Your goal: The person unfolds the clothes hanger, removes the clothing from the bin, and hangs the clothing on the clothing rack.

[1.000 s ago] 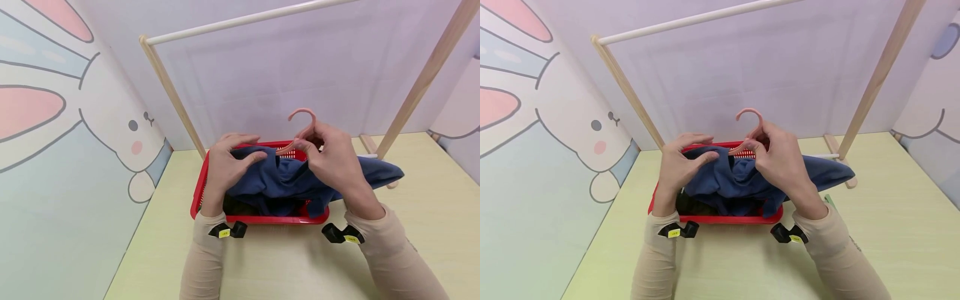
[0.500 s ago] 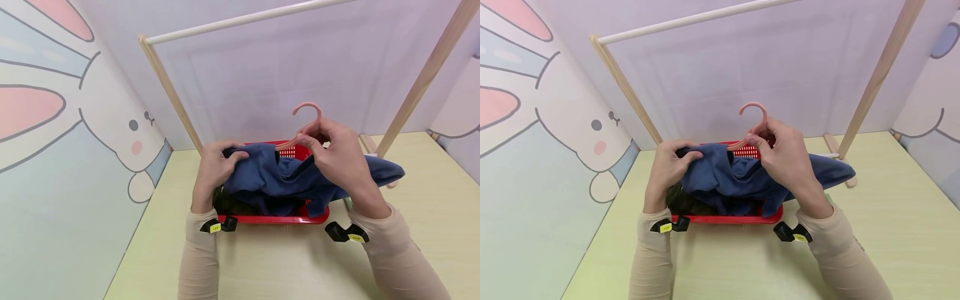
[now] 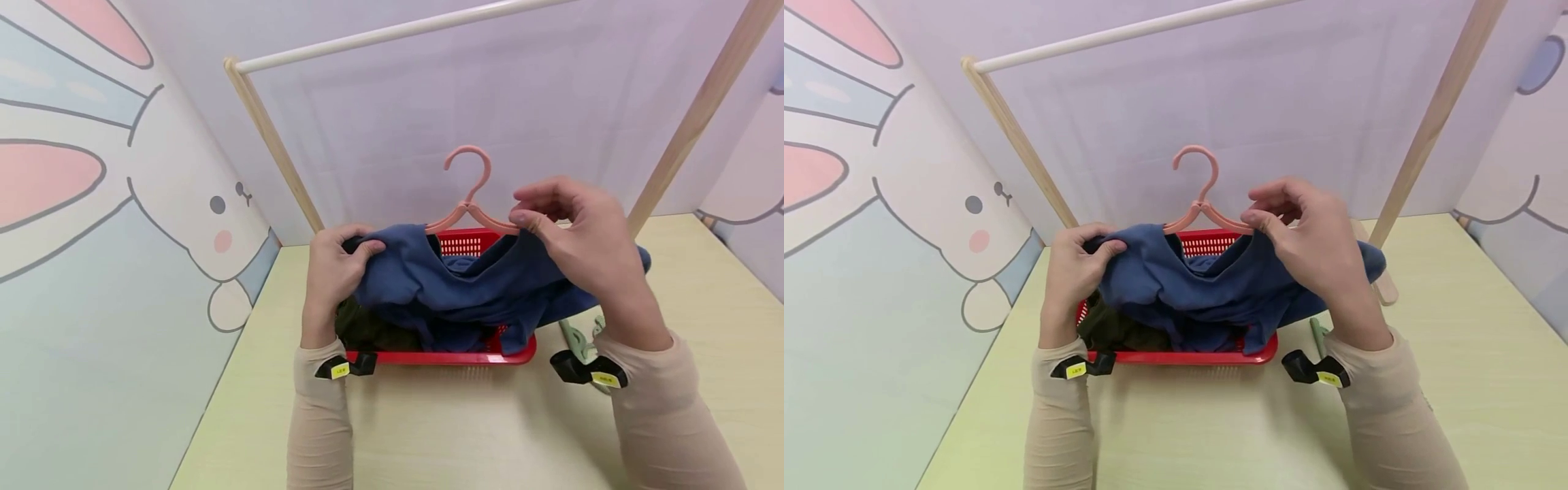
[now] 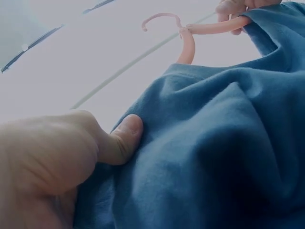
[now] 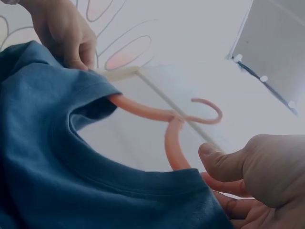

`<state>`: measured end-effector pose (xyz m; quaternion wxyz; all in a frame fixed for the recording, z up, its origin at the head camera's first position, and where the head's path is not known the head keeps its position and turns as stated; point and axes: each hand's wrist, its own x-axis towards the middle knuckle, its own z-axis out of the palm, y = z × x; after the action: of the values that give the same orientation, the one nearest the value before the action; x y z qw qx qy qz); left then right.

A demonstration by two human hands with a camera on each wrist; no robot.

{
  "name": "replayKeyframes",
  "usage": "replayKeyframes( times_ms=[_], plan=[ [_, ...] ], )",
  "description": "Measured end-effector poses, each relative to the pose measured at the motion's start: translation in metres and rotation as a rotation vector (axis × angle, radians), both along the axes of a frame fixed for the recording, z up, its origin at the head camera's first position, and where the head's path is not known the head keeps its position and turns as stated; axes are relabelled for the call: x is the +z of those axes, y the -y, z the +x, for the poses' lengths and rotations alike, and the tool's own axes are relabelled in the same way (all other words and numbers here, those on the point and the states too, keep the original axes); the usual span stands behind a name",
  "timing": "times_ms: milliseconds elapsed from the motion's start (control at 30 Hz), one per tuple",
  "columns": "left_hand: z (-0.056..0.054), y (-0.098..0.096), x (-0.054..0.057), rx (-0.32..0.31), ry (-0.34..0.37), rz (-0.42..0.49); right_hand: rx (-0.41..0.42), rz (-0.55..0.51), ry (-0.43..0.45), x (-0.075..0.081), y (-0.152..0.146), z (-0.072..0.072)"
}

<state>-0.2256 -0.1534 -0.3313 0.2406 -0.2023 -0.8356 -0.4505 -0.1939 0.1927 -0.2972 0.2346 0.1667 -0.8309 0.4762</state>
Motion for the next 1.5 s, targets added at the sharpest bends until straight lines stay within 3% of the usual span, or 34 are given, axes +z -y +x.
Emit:
replayKeyframes(
  times_ms=[133,300,467,600,833,1133,1500],
  plan=[
    [0.000,0.004,0.001,0.011,0.017,0.005,-0.003,0.011,-0.011,0.004,-0.011,0.002],
    [0.000,0.007,0.002,0.041,0.039,0.030,0.025,0.147,-0.010,0.007,-0.037,0.004],
    [0.001,0.009,0.004,0.042,0.039,0.050,0.094,0.304,0.056,0.005,-0.063,-0.001],
    [0.001,0.008,0.005,0.034,0.040,0.059,0.128,0.342,0.105,0.002,-0.069,-0.002],
    [0.002,0.010,0.005,0.005,0.075,0.078,0.132,0.322,0.027,0.001,-0.068,-0.005],
    [0.002,0.020,0.004,-0.051,0.124,0.108,0.085,0.264,0.103,0.002,-0.075,-0.005],
    [0.001,0.037,0.002,0.023,0.021,0.127,0.050,0.218,0.127,0.004,-0.075,-0.008]
  ],
)
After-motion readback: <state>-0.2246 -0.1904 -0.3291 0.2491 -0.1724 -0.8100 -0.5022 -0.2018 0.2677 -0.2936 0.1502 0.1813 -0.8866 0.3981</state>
